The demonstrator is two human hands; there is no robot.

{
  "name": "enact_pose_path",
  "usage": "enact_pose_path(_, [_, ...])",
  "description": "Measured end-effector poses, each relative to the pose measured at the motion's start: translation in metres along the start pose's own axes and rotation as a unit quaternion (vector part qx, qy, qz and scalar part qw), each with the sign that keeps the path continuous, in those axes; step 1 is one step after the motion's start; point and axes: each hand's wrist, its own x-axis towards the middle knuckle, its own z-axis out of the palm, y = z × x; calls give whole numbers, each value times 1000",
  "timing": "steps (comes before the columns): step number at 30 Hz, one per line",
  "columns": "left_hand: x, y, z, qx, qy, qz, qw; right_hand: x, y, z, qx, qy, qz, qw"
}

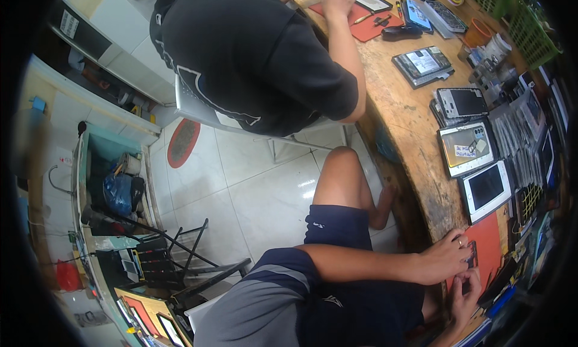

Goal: The person disassembles a smartphone, removes the back cover and battery, and then wraps the device in bubble wrap. They also handle other phone components and tools on the workbench.

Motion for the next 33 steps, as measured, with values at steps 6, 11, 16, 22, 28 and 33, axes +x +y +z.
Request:
enact_pose_path(6, [1,-5,-4,-9,-2,3,1000,1,-5,4,-40,10,-18,999])
enact_pose_path(11, [0,-6,-6,4,7,7,1000,5,-6,11,-51,32,-64,996])
enact_pose_path(16, [2,-10,-17,0,-15,22,1000,7,-12,9,-131,51,-72,987])
enact_pose_path(22, [10,-10,-33,-24,-111,15,993,-5,-26,20,-96,148,-118,977])
enact_pose_path(28, [24,-11,-85,44,-5,-18,999,-43,-38,44,84,2,-189,978])
enact_pose_path(33, [76,-90,-141,155,58,-152,975,-48,9,108,58,-76,-155,983])
